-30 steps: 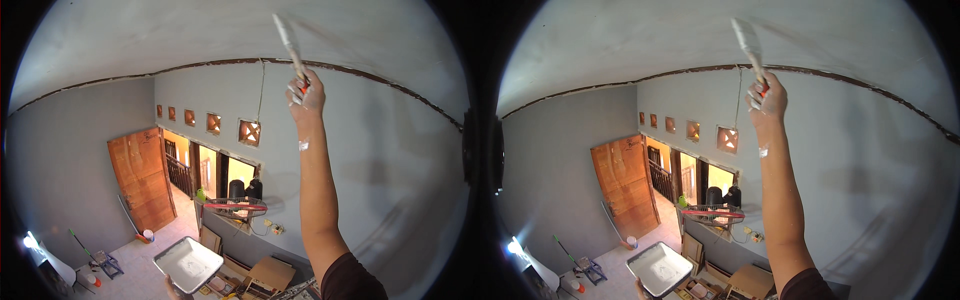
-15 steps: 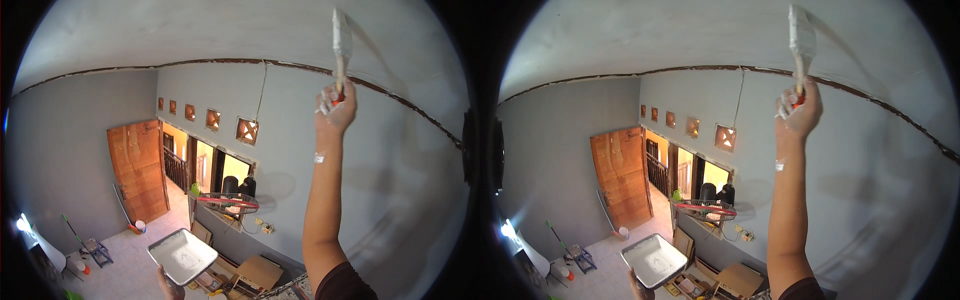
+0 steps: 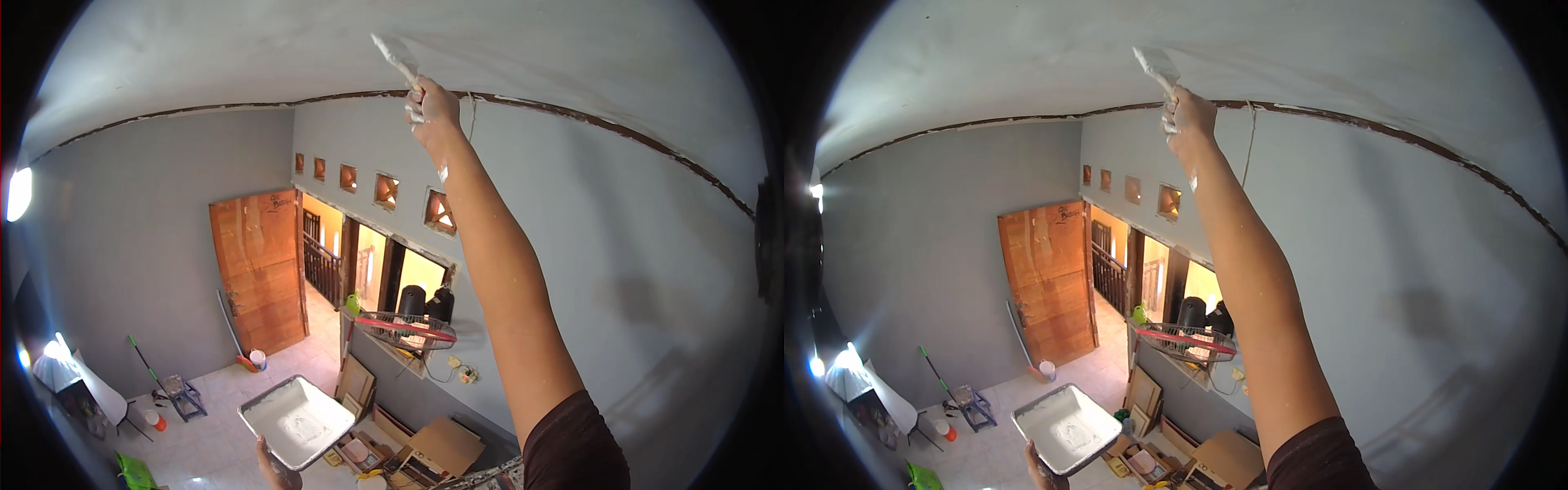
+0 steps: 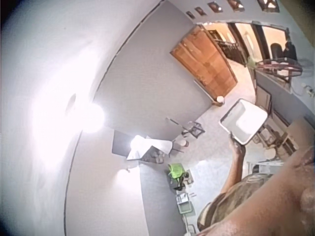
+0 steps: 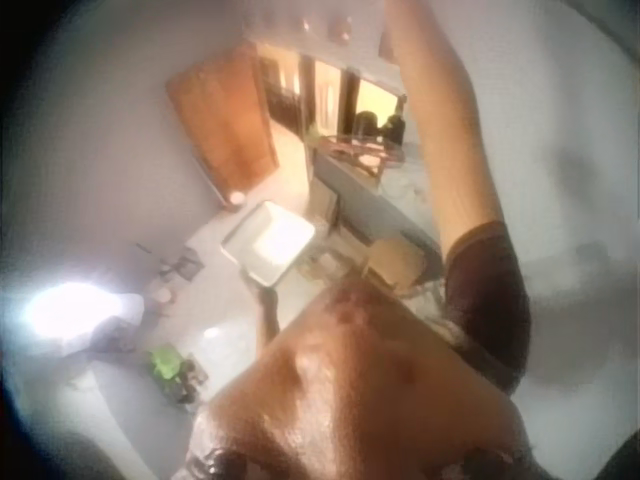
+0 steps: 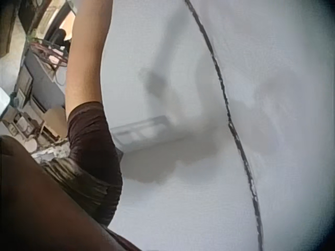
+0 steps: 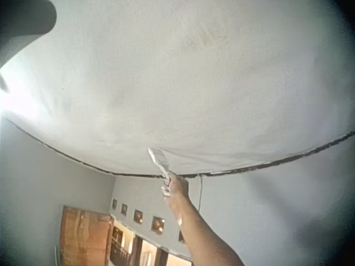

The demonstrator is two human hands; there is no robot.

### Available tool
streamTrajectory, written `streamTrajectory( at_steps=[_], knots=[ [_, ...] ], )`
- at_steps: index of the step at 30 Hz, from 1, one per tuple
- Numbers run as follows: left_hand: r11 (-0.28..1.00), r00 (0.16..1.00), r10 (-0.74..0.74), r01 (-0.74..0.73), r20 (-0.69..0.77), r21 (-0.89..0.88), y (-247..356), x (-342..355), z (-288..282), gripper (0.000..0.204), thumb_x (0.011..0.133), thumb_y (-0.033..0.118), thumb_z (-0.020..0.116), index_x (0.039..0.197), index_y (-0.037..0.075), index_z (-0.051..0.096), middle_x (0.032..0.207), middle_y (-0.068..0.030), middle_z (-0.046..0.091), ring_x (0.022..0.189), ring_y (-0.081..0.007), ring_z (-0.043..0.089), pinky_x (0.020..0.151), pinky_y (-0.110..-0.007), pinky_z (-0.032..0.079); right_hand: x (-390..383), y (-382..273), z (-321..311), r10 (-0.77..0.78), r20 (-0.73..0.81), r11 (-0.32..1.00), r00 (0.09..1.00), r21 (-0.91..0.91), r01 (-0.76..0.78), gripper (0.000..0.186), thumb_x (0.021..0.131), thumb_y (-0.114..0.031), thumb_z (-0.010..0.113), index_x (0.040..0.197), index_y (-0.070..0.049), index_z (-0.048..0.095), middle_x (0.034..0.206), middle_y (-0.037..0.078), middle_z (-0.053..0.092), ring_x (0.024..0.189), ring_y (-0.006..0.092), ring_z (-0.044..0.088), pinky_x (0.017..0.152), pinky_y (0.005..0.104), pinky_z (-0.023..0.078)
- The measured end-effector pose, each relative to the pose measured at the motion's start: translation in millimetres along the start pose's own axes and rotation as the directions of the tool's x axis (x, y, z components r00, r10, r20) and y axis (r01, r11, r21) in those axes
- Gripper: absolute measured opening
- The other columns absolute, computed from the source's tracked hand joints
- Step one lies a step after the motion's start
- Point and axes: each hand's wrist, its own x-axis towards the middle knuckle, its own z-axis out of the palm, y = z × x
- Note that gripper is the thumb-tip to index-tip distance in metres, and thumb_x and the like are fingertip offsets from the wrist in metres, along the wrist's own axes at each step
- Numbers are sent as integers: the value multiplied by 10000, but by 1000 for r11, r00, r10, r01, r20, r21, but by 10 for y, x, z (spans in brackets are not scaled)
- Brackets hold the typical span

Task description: The person stands on a ladder and applies white paint to the edge of a ceiling using a brush, repeatedly dipping the brush into a container of paint held in the other hand.

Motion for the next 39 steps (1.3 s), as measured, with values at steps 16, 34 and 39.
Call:
streamTrajectory(
  at_steps=[16, 34, 39],
  knots=[
    [877, 935, -325, 242, -142, -414, 661, 208, 316, 778, 1035, 562, 526, 1579, 50, 306, 1514, -149, 462, 1352, -288, 480, 1100, -467, 450, -421, 322, -477, -465, -47, 885, 884, 24, 466, 180, 1021, -228, 603, 941, -68, 585, 632, -32, 421, 481, 60, 369, 418, 244, 259],
    [807, 903, -370, 196, -219, -557, 1203, 367, 450, 646, 1040, 495, 510, 1483, 31, 425, 1406, -147, 554, 1271, -300, 562, 1070, -443, 477, -309, 136, -134, -158, 227, 987, 961, 54, 150, 261, 1059, -292, 579, 894, -114, 481, 652, -46, 401, 496, 64, 325, 426, 247, 208],
    [992, 955, 4, -42, -296, -122, 807, 154, 199, 652, 1035, 492, 524, 1475, 19, 439, 1391, -145, 568, 1262, -293, 567, 1061, -436, 482, -1125, -517, 32, -234, 203, 958, 951, 213, 190, 248, 1029, -269, 597, 872, -113, 483, 654, -56, 381, 536, 60, 325, 455, 231, 210]
  ],
)
